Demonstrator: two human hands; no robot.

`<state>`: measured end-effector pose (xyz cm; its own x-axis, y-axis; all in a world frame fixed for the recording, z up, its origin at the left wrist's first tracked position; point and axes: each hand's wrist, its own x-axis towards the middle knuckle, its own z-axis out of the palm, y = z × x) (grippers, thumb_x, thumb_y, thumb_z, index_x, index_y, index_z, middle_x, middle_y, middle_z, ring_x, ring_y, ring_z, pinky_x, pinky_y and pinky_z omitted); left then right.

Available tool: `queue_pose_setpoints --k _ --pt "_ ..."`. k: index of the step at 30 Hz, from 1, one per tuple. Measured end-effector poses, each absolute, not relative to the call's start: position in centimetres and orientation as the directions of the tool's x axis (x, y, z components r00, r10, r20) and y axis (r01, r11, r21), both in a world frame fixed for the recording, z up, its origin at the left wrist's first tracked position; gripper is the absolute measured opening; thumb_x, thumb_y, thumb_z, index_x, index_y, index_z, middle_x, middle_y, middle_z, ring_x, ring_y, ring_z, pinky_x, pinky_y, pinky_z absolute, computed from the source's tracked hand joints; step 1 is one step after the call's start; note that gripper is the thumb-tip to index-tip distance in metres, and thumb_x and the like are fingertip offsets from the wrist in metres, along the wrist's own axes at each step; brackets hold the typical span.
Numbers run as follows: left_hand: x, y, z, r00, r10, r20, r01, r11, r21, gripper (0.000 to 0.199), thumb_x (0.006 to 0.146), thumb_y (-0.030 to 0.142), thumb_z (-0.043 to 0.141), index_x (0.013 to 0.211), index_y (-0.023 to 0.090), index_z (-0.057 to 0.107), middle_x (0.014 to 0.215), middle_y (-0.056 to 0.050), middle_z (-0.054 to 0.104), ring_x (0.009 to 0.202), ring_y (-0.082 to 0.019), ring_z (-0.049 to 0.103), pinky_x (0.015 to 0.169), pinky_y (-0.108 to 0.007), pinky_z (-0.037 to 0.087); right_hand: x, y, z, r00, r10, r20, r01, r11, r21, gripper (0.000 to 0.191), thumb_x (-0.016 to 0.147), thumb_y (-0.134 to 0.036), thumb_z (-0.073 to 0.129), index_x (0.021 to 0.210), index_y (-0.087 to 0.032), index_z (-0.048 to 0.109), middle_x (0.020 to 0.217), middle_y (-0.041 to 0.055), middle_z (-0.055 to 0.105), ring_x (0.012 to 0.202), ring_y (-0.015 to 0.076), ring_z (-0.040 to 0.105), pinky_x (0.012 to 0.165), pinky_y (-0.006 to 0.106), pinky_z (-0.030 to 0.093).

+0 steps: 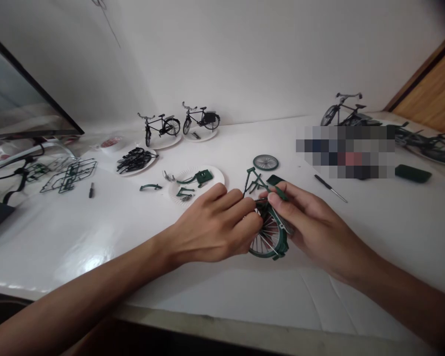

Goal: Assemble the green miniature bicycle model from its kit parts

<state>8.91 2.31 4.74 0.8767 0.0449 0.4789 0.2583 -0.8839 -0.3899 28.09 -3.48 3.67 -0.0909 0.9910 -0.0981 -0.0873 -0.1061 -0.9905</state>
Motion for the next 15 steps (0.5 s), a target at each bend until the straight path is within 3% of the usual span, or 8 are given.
queue_pose_setpoints --k 4,11,15 --pt "9.06 2.19 4.58 0.863 0.049 0.502 0.282 -0.873 -0.398 0.004 0.093 0.018 0.049 0.089 0.016 0.051 0.075 -0.001 0.051 0.067 -0.018 0.041 0.061 -0.035 0.030 28.04 -3.49 3.61 -0.098 0.991 -0.094 -0.107 -0.105 -0.989 0.028 0.088 -0.050 0.064 0.090 -0.025 0.053 0.081 -0.0035 0.043 0.072 0.0102 0.040 0.062 0.021 0.041" --pt "8.56 2.54 4.83 0.903 0.049 0.428 0.227 -0.898 -0.377 0.009 0.088 0.016 0.050 0.078 0.017 0.048 0.074 -0.001 0.051 0.069 -0.018 0.042 0.063 -0.036 0.032 28.40 -3.38 3.44 -0.083 0.991 -0.108 -0.145 -0.119 -0.982 0.027 0.090 -0.051 0.062 0.094 -0.025 0.057 0.079 -0.0038 0.043 0.070 0.0092 0.037 0.062 0.018 0.042" --pt "8.64 2.49 4.97 0.893 0.057 0.446 0.251 -0.885 -0.392 0.007 0.088 0.020 0.050 0.082 0.016 0.051 0.077 -0.002 0.054 0.069 -0.018 0.043 0.062 -0.036 0.031 28.28 -3.40 3.69 -0.083 0.989 -0.126 -0.138 -0.137 -0.981 0.028 0.088 -0.052 0.063 0.094 -0.025 0.056 0.083 -0.0034 0.045 0.072 0.0093 0.040 0.065 0.018 0.046"
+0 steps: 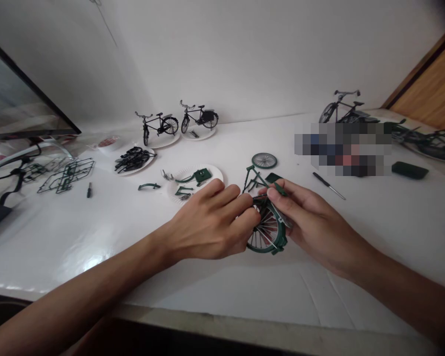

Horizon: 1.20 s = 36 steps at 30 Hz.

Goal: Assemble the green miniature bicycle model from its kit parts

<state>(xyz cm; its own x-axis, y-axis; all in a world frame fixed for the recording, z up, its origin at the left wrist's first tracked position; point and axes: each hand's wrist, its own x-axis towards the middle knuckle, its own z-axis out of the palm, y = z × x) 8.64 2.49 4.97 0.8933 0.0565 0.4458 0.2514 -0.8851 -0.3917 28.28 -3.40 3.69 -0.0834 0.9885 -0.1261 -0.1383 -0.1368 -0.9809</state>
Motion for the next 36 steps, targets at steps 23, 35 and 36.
queue_pose_setpoints --k 23,35,36 --pt "9.28 2.28 4.41 0.840 0.040 0.542 0.296 -0.870 -0.395 0.014 0.092 0.021 0.050 0.078 0.018 0.050 0.070 -0.001 0.052 0.063 -0.017 0.041 0.060 -0.035 0.030 28.01 -3.48 4.09 -0.100 0.979 -0.177 -0.153 -0.190 -0.970 0.029 0.088 -0.051 0.063 0.092 -0.024 0.054 0.081 -0.0028 0.045 0.071 0.0096 0.043 0.063 0.019 0.047" --pt "9.30 2.22 4.59 0.842 0.025 0.539 0.286 -0.868 -0.406 0.021 0.093 0.022 0.051 0.072 0.019 0.046 0.066 -0.001 0.051 0.061 -0.016 0.040 0.059 -0.035 0.030 28.18 -3.48 4.03 -0.116 0.980 -0.164 -0.194 -0.185 -0.964 0.026 0.088 -0.048 0.065 0.091 -0.025 0.056 0.080 -0.0034 0.045 0.072 0.0099 0.044 0.064 0.019 0.046" --pt "9.36 2.20 4.55 0.838 0.014 0.546 0.282 -0.867 -0.411 0.020 0.093 0.022 0.050 0.073 0.019 0.046 0.066 -0.001 0.052 0.061 -0.016 0.041 0.059 -0.035 0.030 28.16 -3.51 4.05 -0.126 0.977 -0.173 -0.186 -0.195 -0.963 0.025 0.088 -0.048 0.065 0.091 -0.025 0.056 0.079 -0.0037 0.044 0.072 0.0096 0.043 0.063 0.017 0.046"
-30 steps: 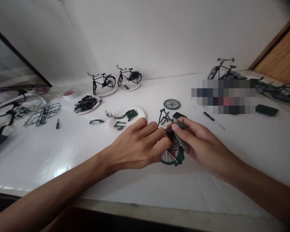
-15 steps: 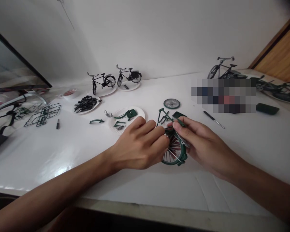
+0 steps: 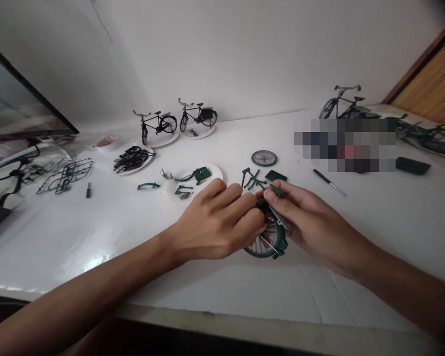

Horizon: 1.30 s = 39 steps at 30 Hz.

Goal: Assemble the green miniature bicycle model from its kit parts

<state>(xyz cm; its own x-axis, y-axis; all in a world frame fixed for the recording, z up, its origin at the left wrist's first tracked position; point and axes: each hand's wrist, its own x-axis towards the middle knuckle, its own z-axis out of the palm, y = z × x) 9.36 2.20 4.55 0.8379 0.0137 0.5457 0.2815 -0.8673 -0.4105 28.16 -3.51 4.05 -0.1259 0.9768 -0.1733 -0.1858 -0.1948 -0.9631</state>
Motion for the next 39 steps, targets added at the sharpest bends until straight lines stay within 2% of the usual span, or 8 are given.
queue_pose_setpoints --k 4,9,15,19,26,33,39 --pt "9.3 2.3 4.6 0.844 -0.021 0.536 0.233 -0.885 -0.402 0.018 0.092 0.021 0.051 0.075 0.019 0.046 0.067 -0.001 0.052 0.062 -0.016 0.042 0.059 -0.034 0.030 28.2 -3.5 3.9 -0.139 0.975 -0.173 -0.175 -0.196 -0.965 0.024 0.088 -0.047 0.065 0.090 -0.024 0.056 0.078 -0.0038 0.043 0.072 0.0094 0.043 0.063 0.016 0.046" --pt "8.9 2.3 4.9 0.883 -0.004 0.469 0.203 -0.898 -0.390 0.013 0.086 0.016 0.051 0.073 0.018 0.047 0.068 -0.001 0.051 0.062 -0.016 0.042 0.059 -0.034 0.030 28.3 -3.4 3.6 -0.073 0.984 -0.165 -0.168 -0.175 -0.970 0.026 0.086 -0.048 0.068 0.092 -0.025 0.059 0.082 -0.0028 0.047 0.071 0.0106 0.043 0.063 0.019 0.047" --pt "8.8 2.0 4.9 0.884 0.034 0.466 0.272 -0.849 -0.453 0.008 0.092 0.017 0.050 0.085 0.017 0.051 0.073 -0.001 0.054 0.063 -0.017 0.043 0.058 -0.034 0.030 28.3 -3.4 4.1 -0.028 0.985 -0.169 -0.096 -0.171 -0.981 0.030 0.084 -0.053 0.067 0.088 -0.026 0.057 0.082 -0.0026 0.049 0.072 0.0113 0.047 0.063 0.020 0.048" --pt "9.0 1.6 5.0 0.889 0.075 0.452 0.301 -0.841 -0.450 0.010 0.097 0.018 0.047 0.088 0.016 0.050 0.074 -0.002 0.055 0.063 -0.016 0.042 0.059 -0.035 0.032 28.4 -3.3 4.4 -0.036 0.993 -0.111 -0.047 -0.113 -0.993 0.031 0.086 -0.053 0.065 0.084 -0.024 0.055 0.082 -0.0024 0.049 0.075 0.0119 0.048 0.066 0.022 0.049" --pt "9.2 1.7 4.7 0.876 0.127 0.465 0.344 -0.841 -0.417 0.011 0.095 0.014 0.046 0.084 0.017 0.048 0.070 -0.001 0.048 0.063 -0.017 0.039 0.058 -0.035 0.030 28.2 -3.3 4.6 0.022 0.993 -0.113 -0.107 -0.110 -0.988 0.029 0.086 -0.052 0.065 0.084 -0.024 0.055 0.084 -0.0017 0.049 0.074 0.0118 0.048 0.063 0.022 0.049" --pt "9.9 2.9 4.3 0.863 0.038 0.503 0.250 -0.898 -0.363 0.023 0.097 0.015 0.037 0.075 0.019 0.042 0.068 -0.002 0.049 0.061 -0.016 0.038 0.059 -0.035 0.029 27.8 -3.5 4.5 -0.014 0.985 -0.170 -0.177 -0.170 -0.969 0.029 0.084 -0.050 0.067 0.082 -0.023 0.057 0.078 -0.0026 0.051 0.071 0.0120 0.052 0.060 0.022 0.048" --pt "9.8 2.8 4.3 0.849 0.010 0.528 0.198 -0.933 -0.302 0.030 0.101 0.029 0.037 0.075 0.018 0.046 0.070 -0.004 0.055 0.062 -0.017 0.042 0.061 -0.035 0.033 28.0 -3.4 4.3 -0.074 0.986 -0.152 -0.211 -0.164 -0.964 0.028 0.088 -0.048 0.064 0.082 -0.022 0.055 0.078 -0.0029 0.048 0.070 0.0112 0.049 0.063 0.024 0.050"
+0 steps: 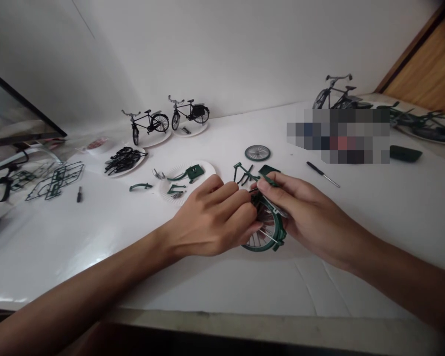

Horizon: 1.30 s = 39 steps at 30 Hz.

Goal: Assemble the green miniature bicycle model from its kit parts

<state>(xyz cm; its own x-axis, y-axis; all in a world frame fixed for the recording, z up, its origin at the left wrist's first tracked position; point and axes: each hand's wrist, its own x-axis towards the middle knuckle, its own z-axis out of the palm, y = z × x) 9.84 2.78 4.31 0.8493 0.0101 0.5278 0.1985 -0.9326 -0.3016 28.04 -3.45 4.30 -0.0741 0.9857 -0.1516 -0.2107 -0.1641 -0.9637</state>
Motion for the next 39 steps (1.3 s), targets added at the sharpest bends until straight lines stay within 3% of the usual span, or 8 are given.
queue_pose_setpoints --k 8,17,22,25,28,31,39 --pt "10.0 2.6 4.5 0.836 -0.032 0.547 0.192 -0.918 -0.348 0.030 0.100 0.028 0.043 0.071 0.019 0.046 0.068 -0.002 0.054 0.062 -0.017 0.043 0.059 -0.034 0.031 28.0 -3.5 4.0 -0.116 0.984 -0.138 -0.193 -0.158 -0.968 0.026 0.088 -0.048 0.064 0.084 -0.024 0.057 0.079 -0.0035 0.052 0.073 0.0112 0.051 0.063 0.021 0.049" --pt "9.7 2.6 4.6 0.852 -0.009 0.523 0.177 -0.936 -0.304 0.033 0.101 0.030 0.040 0.070 0.018 0.047 0.067 -0.003 0.053 0.061 -0.016 0.042 0.060 -0.034 0.032 28.2 -3.3 4.3 -0.071 0.989 -0.131 -0.204 -0.143 -0.969 0.026 0.089 -0.045 0.063 0.082 -0.022 0.055 0.077 -0.0024 0.048 0.068 0.0107 0.048 0.058 0.021 0.047" --pt "9.7 3.0 4.6 0.835 -0.022 0.549 0.197 -0.921 -0.337 0.029 0.100 0.029 0.041 0.075 0.018 0.050 0.069 -0.003 0.056 0.061 -0.017 0.042 0.060 -0.035 0.032 28.2 -3.3 4.1 -0.106 0.986 -0.125 -0.209 -0.145 -0.967 0.025 0.089 -0.045 0.064 0.084 -0.022 0.057 0.080 -0.0024 0.052 0.073 0.0113 0.052 0.063 0.022 0.051" --pt "9.8 3.0 4.4 0.822 -0.049 0.567 0.205 -0.904 -0.376 0.023 0.099 0.029 0.045 0.081 0.017 0.052 0.069 -0.002 0.054 0.061 -0.017 0.041 0.058 -0.035 0.031 28.3 -3.4 4.1 -0.107 0.986 -0.130 -0.188 -0.148 -0.971 0.026 0.088 -0.048 0.064 0.085 -0.023 0.058 0.080 -0.0031 0.053 0.076 0.0111 0.054 0.065 0.021 0.051" --pt "9.8 3.0 4.3 0.815 -0.122 0.566 0.189 -0.868 -0.460 0.012 0.092 0.018 0.055 0.081 0.018 0.050 0.067 0.000 0.052 0.060 -0.016 0.040 0.056 -0.034 0.028 28.3 -3.5 4.1 -0.098 0.987 -0.130 -0.178 -0.146 -0.973 0.027 0.088 -0.048 0.064 0.084 -0.023 0.057 0.079 -0.0036 0.051 0.073 0.0100 0.052 0.061 0.019 0.049" --pt "9.7 3.0 4.3 0.803 -0.168 0.572 0.187 -0.840 -0.510 0.015 0.086 0.013 0.061 0.080 0.019 0.049 0.066 0.001 0.053 0.059 -0.015 0.040 0.055 -0.033 0.026 28.4 -3.4 4.2 -0.095 0.987 -0.130 -0.178 -0.146 -0.973 0.026 0.088 -0.048 0.064 0.084 -0.023 0.057 0.079 -0.0029 0.052 0.072 0.0109 0.053 0.061 0.020 0.049" --pt "9.0 2.3 5.1 0.896 -0.058 0.441 0.182 -0.857 -0.483 0.007 0.088 0.015 0.059 0.086 0.015 0.052 0.076 -0.003 0.060 0.063 -0.016 0.046 0.059 -0.034 0.033 28.6 -3.4 4.0 -0.052 0.990 -0.129 -0.147 -0.135 -0.980 0.024 0.087 -0.047 0.065 0.088 -0.024 0.060 0.080 -0.0028 0.056 0.073 0.0117 0.057 0.061 0.020 0.049"
